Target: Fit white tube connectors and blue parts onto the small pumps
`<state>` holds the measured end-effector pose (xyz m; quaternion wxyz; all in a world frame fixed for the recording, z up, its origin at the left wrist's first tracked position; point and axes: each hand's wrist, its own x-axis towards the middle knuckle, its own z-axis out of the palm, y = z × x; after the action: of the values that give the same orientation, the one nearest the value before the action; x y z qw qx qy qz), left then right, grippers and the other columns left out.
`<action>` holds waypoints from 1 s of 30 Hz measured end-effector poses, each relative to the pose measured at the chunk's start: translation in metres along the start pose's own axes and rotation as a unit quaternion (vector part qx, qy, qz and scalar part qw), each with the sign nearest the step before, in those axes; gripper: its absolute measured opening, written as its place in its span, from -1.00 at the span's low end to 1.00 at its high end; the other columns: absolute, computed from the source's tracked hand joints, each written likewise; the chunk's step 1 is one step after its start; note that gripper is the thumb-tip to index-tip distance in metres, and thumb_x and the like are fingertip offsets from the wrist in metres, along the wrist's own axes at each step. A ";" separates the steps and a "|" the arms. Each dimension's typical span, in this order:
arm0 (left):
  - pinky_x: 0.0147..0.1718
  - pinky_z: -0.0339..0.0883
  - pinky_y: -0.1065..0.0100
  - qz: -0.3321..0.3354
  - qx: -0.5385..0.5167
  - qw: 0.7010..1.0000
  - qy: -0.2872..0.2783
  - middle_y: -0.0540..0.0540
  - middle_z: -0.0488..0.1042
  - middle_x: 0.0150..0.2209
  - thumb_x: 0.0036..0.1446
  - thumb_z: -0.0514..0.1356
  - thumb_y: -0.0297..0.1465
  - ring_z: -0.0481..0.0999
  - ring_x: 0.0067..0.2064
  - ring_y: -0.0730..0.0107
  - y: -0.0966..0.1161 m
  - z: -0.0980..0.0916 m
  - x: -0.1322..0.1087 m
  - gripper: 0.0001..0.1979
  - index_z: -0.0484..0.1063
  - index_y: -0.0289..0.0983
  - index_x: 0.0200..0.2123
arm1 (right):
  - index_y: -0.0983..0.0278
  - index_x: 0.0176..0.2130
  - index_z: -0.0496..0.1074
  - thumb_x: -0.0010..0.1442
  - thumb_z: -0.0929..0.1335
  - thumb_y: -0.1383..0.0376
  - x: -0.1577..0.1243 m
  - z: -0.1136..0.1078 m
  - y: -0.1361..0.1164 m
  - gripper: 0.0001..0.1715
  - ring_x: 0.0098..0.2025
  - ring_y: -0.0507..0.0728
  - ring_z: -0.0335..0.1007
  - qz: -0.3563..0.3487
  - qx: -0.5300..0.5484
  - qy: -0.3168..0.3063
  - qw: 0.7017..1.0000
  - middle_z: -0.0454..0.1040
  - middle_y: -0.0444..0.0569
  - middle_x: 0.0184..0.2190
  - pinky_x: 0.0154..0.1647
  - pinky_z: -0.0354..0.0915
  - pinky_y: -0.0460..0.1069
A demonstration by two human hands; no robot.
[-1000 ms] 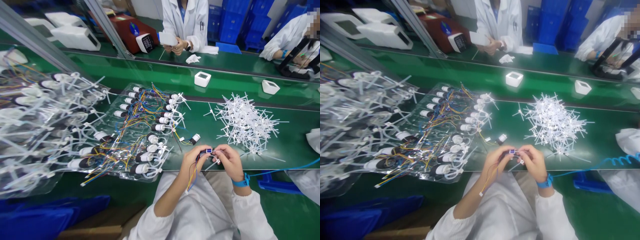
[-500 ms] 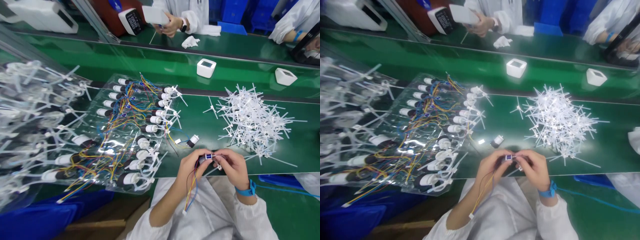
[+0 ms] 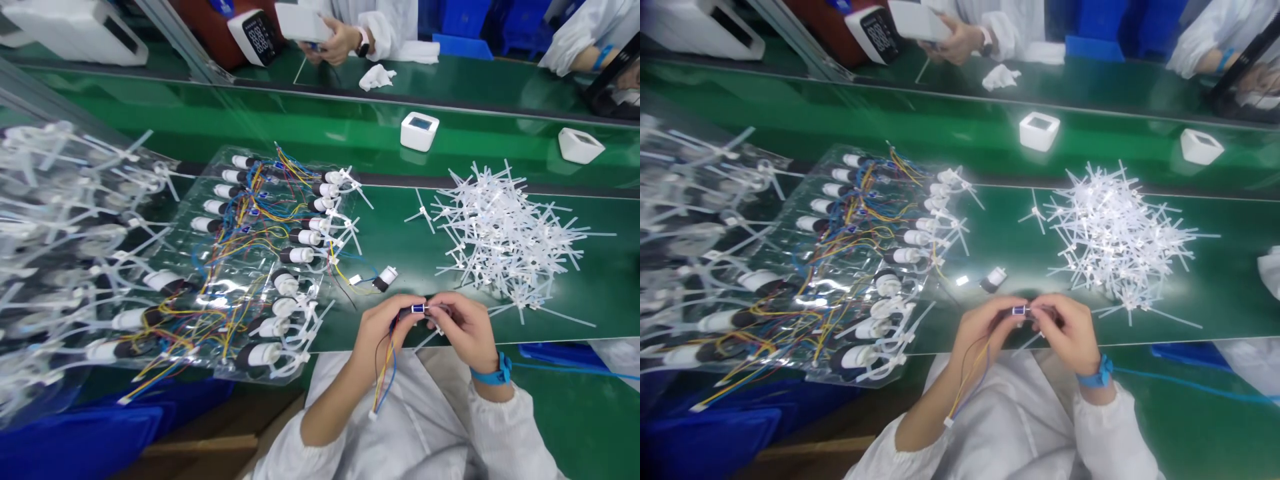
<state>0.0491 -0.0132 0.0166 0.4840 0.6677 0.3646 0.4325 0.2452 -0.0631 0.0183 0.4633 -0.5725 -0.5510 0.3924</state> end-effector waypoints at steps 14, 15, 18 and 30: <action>-0.09 0.59 0.41 0.007 0.046 0.999 -0.006 -0.09 0.78 -0.11 0.48 0.33 -0.30 0.75 -0.17 0.32 -0.019 0.008 -0.009 -0.82 0.72 -0.20 0.01 | 0.18 -0.15 0.66 0.47 0.49 0.01 -0.002 0.002 0.010 -0.69 -0.42 0.15 0.64 0.019 0.022 0.007 1.000 0.68 -0.08 -0.43 -0.37 0.50 -0.02; -0.08 0.59 0.41 0.009 0.048 0.999 -0.007 -0.09 0.78 -0.11 0.48 0.33 -0.30 0.75 -0.17 0.32 -0.020 0.008 -0.010 -0.82 0.72 -0.20 0.01 | 0.18 -0.15 0.67 0.47 0.49 0.04 -0.002 0.002 0.010 -0.72 -0.42 0.15 0.64 0.017 0.018 0.008 1.000 0.68 -0.08 -0.43 -0.37 0.49 -0.02; -0.10 0.59 0.41 0.010 0.047 0.999 -0.008 -0.09 0.78 -0.13 0.49 0.33 -0.30 0.74 -0.20 0.34 -0.021 0.008 -0.010 -0.82 0.72 -0.20 0.02 | 0.18 -0.16 0.67 0.47 0.49 0.09 -0.003 0.002 0.010 -0.77 -0.43 0.13 0.63 0.011 0.007 0.005 1.000 0.68 -0.09 -0.44 -0.37 0.47 -0.04; -0.03 0.62 0.35 -0.013 0.024 1.000 -0.007 -0.10 0.78 -0.11 0.49 0.32 -0.28 0.77 -0.14 0.26 -0.008 0.006 -0.005 -0.81 0.73 -0.19 -0.01 | 0.17 -0.11 0.69 0.47 0.51 0.00 -0.002 0.003 0.007 -0.69 -0.39 0.15 0.66 0.011 0.054 0.013 0.998 0.71 -0.05 -0.34 -0.35 0.53 -0.02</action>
<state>0.0520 -0.0177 0.0068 0.4759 0.6775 0.3800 0.4124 0.2442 -0.0642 0.0104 0.4965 -0.5574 -0.5168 0.4191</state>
